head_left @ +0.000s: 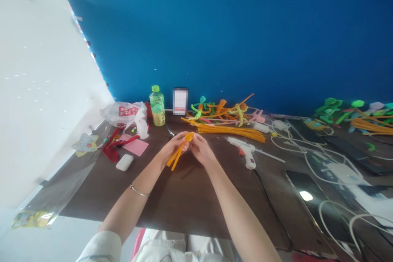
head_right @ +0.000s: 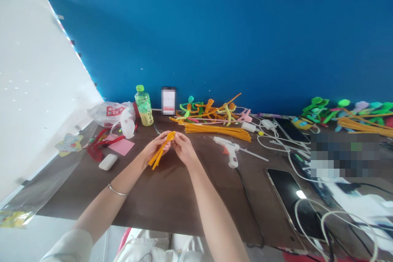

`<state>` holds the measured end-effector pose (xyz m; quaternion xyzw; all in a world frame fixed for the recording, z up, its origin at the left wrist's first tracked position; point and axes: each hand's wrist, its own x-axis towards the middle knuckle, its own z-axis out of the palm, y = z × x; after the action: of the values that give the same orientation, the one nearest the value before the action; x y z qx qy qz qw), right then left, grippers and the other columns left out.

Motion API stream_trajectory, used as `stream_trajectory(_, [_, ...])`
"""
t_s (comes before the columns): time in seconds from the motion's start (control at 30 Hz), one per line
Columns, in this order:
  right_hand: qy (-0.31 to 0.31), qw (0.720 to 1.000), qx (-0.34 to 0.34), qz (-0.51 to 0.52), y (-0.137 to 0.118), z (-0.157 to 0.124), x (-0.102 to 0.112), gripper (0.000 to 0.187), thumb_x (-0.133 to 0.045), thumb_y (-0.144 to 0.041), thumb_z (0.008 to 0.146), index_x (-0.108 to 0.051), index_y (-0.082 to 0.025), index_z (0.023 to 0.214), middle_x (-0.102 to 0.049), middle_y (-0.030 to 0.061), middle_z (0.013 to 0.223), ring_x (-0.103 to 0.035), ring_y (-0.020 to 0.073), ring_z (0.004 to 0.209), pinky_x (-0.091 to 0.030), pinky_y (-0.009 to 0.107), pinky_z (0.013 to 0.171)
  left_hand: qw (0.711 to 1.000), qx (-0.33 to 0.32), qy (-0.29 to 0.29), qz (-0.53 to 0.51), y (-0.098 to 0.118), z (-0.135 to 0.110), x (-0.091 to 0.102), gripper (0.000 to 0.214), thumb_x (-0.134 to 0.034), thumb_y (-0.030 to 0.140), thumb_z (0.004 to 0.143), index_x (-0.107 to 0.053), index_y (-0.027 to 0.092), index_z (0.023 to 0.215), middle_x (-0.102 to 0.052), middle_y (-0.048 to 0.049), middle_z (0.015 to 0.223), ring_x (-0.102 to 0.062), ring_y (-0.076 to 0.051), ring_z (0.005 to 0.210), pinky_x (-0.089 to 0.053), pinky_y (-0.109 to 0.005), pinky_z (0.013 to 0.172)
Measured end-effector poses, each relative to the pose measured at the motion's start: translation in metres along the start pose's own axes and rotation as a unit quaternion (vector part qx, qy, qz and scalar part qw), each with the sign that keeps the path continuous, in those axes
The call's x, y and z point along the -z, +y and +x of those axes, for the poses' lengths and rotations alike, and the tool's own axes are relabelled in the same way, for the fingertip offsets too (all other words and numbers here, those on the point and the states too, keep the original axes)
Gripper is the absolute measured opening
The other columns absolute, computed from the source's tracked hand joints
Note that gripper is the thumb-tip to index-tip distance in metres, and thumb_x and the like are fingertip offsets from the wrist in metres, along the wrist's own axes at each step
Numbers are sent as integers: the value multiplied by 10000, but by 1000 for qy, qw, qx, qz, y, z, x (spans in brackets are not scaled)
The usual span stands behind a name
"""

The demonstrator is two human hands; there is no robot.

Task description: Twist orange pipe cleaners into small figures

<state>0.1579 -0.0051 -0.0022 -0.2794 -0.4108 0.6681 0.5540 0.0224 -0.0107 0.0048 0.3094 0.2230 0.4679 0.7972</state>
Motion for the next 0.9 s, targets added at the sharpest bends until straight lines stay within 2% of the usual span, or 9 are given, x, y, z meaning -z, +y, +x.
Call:
stream_trajectory(0.23, [-5, 1000, 13, 11, -6, -3, -2, 202, -762, -366, 576, -654, -236, 688, -632, -25, 694, -562, 114, 641, -464, 276, 680, 997, 35, 3, -64, 1, -5, -3, 336, -542, 68, 696, -575, 130, 1025, -477, -22, 617, -431, -63, 521, -335, -139, 441])
stream_trajectory(0.47, [-9, 1000, 27, -2, -10, -5, -3, 221, -780, -351, 547, -622, -233, 648, -630, -39, 705, -558, 102, 617, -462, 275, 662, 992, 82, -8, -97, 3, -8, -1, 358, -530, 35, 686, -583, 134, 1027, -466, -21, 620, -403, -42, 499, -326, -104, 420])
stream_trajectory(0.63, [10, 999, 42, -15, -13, -4, -3, 205, -765, -335, 571, -632, -231, 686, -644, -16, 851, -578, 114, 710, -466, 265, 675, 997, 56, 13, -53, 4, -4, -2, 356, -602, 86, 692, -560, 161, 1038, -488, -12, 623, -430, -41, 504, -326, -105, 423])
stream_trajectory(0.77, [0, 998, 44, -38, -16, -4, -1, 199, -749, -338, 595, -623, -222, 696, -643, 11, 1004, -595, 134, 770, -476, 281, 686, 999, 31, 42, -2, 3, 0, -3, 344, -685, 171, 663, -542, 182, 975, -514, 5, 636, -441, -29, 483, -325, -101, 414])
stream_trajectory(0.9, [4, 998, 43, -56, -18, -4, 0, 230, -754, -347, 587, -599, -217, 696, -669, -2, 821, -594, 128, 687, -474, 281, 655, 999, 31, 28, -8, 3, -2, -6, 245, -658, 174, 697, -556, 150, 919, -484, 22, 607, -358, 10, 405, -246, -68, 346])
